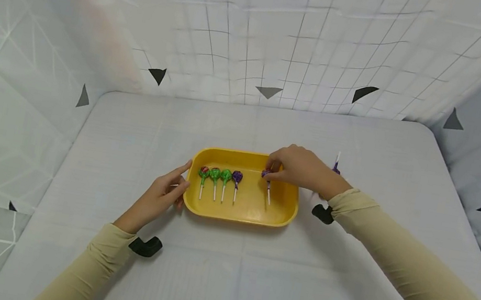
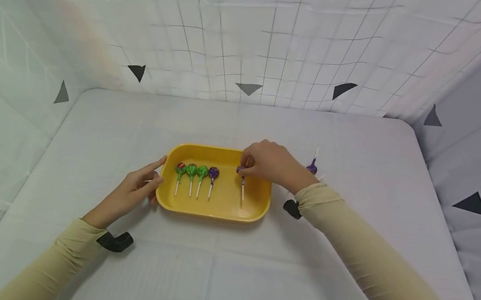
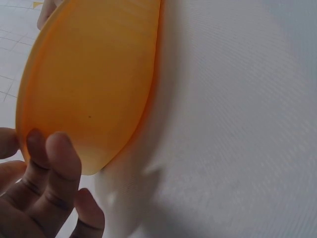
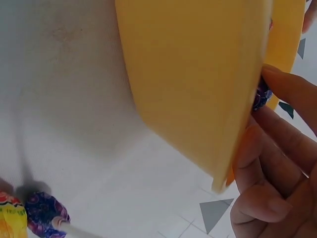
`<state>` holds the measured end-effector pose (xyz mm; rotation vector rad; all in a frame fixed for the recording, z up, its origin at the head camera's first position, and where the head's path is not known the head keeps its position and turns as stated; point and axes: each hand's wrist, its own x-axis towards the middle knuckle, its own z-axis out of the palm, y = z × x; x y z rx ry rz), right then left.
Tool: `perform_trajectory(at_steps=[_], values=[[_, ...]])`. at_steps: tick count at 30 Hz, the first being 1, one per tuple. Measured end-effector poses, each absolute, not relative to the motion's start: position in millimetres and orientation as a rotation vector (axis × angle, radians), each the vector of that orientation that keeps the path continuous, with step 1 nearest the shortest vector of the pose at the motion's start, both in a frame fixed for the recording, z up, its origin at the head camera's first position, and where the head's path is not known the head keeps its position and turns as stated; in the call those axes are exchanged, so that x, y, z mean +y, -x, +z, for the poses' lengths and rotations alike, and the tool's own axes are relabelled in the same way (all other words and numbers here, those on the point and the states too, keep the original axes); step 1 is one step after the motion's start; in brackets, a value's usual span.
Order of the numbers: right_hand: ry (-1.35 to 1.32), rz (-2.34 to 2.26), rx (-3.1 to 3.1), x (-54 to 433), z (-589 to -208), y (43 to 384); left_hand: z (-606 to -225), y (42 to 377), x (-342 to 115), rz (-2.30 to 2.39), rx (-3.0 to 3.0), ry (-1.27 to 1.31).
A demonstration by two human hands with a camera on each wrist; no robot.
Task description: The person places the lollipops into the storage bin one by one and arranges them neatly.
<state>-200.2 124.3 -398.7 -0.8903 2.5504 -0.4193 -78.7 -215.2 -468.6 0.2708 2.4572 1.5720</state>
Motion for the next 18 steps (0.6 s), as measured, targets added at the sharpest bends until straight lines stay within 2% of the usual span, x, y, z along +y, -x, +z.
perform_trajectory(at_steps=[18], values=[[0.901,-0.313,2.572,102.8,-402.7,197.5,-468.4,78.6,-215.1,1.580,2.456,-0.276]])
